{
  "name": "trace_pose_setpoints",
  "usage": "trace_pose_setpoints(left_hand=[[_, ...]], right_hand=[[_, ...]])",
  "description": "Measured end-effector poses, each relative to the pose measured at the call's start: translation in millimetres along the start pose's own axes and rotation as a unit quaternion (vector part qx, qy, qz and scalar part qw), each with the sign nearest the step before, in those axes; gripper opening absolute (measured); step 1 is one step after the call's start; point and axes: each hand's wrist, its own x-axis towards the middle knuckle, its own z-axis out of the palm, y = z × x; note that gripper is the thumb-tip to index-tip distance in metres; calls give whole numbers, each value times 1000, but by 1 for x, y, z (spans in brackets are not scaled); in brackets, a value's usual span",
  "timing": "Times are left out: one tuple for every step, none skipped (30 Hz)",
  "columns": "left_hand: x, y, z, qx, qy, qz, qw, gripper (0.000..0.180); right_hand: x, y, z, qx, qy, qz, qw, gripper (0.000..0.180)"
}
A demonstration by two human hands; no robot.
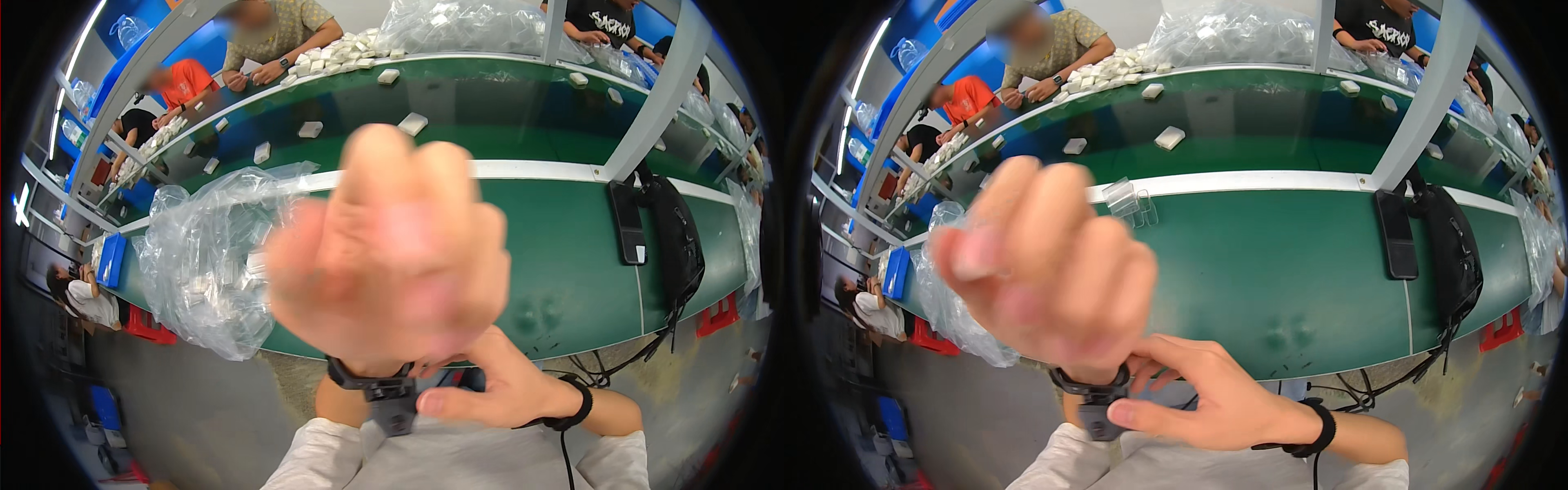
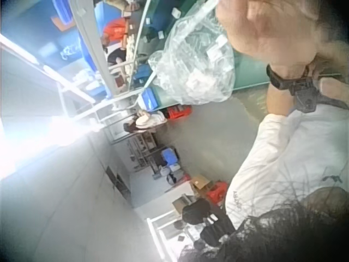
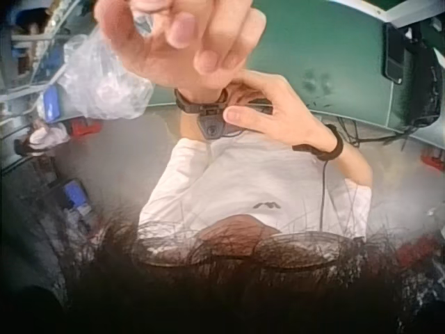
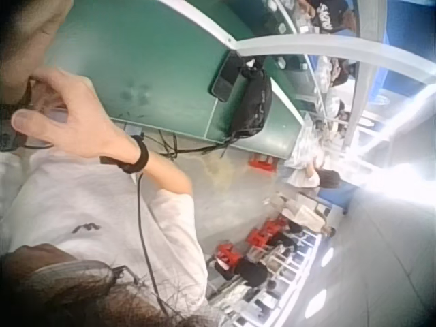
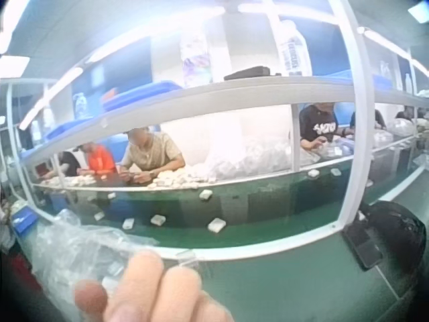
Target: Assemble small electronic parts and place them into plastic containers on a production line.
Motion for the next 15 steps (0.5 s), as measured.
trace_pose_setpoints(left_hand=[[-1,14,3,-70,-43,-13,997,26],[-2,28,7,-139,-84,-26,986,21],[-3,28,5,-147,-79,-34,985,21],[-7,27,7,-205,-99,7,974,16],[-10,26,7,-262,-116,49,957,12],[-13,28,12,-261,-112,46,958,12],[-16,30,16,-275,-109,54,954,9],[-18,30,20,-289,-105,63,950,8],[-18,29,23,-290,-89,75,950,9],[-18,29,23,-290,-86,74,950,9],[-18,29,22,-293,-79,77,950,10],[-17,30,22,-296,-74,79,949,10],[-16,29,21,-296,-73,80,949,10],[-15,28,20,-289,-66,77,952,12],[-14,27,19,-283,-59,73,954,13]], right_hand=[[1,3,-5,-14,-38,-9,999,48],[3,3,-2,-2,-43,-10,999,48],[3,6,-2,-20,-26,-27,999,45],[5,6,-2,-39,-9,-44,998,42],[6,0,-4,-54,-23,-25,998,41],[7,2,-2,-50,-21,-25,998,41],[8,7,0,-52,-34,-54,997,38],[7,10,3,-55,-47,-82,994,36],[8,11,3,-53,-46,-81,994,36],[8,11,4,-35,-32,-68,997,34],[7,11,4,-18,-19,-56,998,33],[7,12,4,-17,-19,-56,998,33],[6,13,3,-15,-13,-60,998,31],[4,14,4,-15,-8,-65,998,29],[4,15,6,-14,-7,-63,998,29]])
